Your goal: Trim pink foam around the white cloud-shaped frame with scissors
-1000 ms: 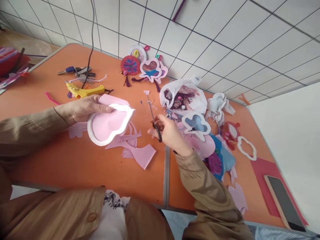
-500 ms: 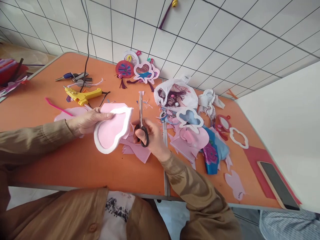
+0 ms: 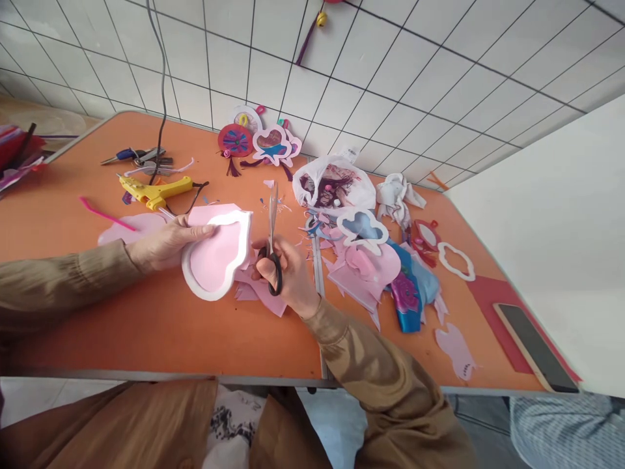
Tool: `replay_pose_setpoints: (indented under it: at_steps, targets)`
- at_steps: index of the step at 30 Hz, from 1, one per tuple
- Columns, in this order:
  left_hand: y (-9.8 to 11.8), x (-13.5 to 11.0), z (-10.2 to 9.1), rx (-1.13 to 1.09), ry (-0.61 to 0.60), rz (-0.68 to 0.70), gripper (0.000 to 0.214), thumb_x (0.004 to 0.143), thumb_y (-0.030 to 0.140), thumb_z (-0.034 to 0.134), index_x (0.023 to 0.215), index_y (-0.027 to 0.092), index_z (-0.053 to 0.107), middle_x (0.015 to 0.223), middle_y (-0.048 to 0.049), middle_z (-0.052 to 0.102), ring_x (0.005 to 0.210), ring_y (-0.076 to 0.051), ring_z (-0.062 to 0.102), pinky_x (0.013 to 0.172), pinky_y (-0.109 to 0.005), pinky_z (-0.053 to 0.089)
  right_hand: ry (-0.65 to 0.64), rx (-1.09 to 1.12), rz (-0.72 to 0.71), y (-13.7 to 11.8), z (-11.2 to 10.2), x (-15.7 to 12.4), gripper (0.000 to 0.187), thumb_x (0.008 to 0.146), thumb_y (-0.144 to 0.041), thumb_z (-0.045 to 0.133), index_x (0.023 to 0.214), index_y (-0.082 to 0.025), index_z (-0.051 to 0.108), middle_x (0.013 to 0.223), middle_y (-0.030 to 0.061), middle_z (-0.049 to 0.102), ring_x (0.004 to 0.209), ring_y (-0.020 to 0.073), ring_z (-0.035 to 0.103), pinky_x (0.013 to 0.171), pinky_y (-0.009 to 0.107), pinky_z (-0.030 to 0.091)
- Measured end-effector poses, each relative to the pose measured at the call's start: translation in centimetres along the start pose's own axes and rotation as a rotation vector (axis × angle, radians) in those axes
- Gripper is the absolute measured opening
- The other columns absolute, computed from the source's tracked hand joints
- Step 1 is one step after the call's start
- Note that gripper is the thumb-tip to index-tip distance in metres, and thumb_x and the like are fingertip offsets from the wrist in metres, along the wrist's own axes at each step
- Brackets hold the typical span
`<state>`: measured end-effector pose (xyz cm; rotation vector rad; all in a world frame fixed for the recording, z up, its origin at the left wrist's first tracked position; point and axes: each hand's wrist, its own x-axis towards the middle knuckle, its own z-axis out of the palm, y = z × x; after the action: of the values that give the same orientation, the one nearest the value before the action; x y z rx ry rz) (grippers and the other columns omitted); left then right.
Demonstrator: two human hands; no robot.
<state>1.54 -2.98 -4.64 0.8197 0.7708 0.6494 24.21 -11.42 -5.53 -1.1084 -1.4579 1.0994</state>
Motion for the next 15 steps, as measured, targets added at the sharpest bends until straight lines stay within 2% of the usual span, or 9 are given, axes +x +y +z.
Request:
replay_pose_setpoints:
  at_steps: [3,7,15]
  targets:
    - [0.1,0.0,0.3,0.022,0.015,0.035,0.037,0.061,0.035,0.096,0.083,0.011,0.078,0.081,-0.0128,0.081,0.069,-0.023,0.075,0.067,-0.030,0.062,-0.011,-0.030,0.017,0.2,-0.1,-0.4,0.063,0.075,-0.081,0.067,0.092,-0.021,0.058,0.074,0.0008,0.063,0.058,0.0143,0.064,0.054,0.028,0.050]
    - [0.0,0.3,0.7,0.041,0.055,0.099,0.038,0.060,0.036,0.096,0.084,0.012,0.078,0.080,-0.0105,0.081,0.068,-0.023,0.075,0.068,-0.030,0.063,-0.001,-0.035,0.024,0.7,0.0,-0.6,0.064,0.075,-0.082,0.065,0.093,-0.021,0.058,0.071,0.0008,0.062,0.058,0.0161,0.064,0.053,0.030,0.050]
    - [-1.0,0.4,1.0,0.041,0.055,0.085,0.037,0.057,0.034,0.098,0.082,0.013,0.080,0.080,-0.0101,0.082,0.067,-0.021,0.074,0.066,-0.028,0.063,-0.052,-0.066,-0.002,0.8,0.2,-1.0,0.063,0.074,-0.083,0.065,0.083,-0.021,0.057,0.063,-0.0011,0.055,0.054,0.0143,0.056,0.050,0.029,0.046]
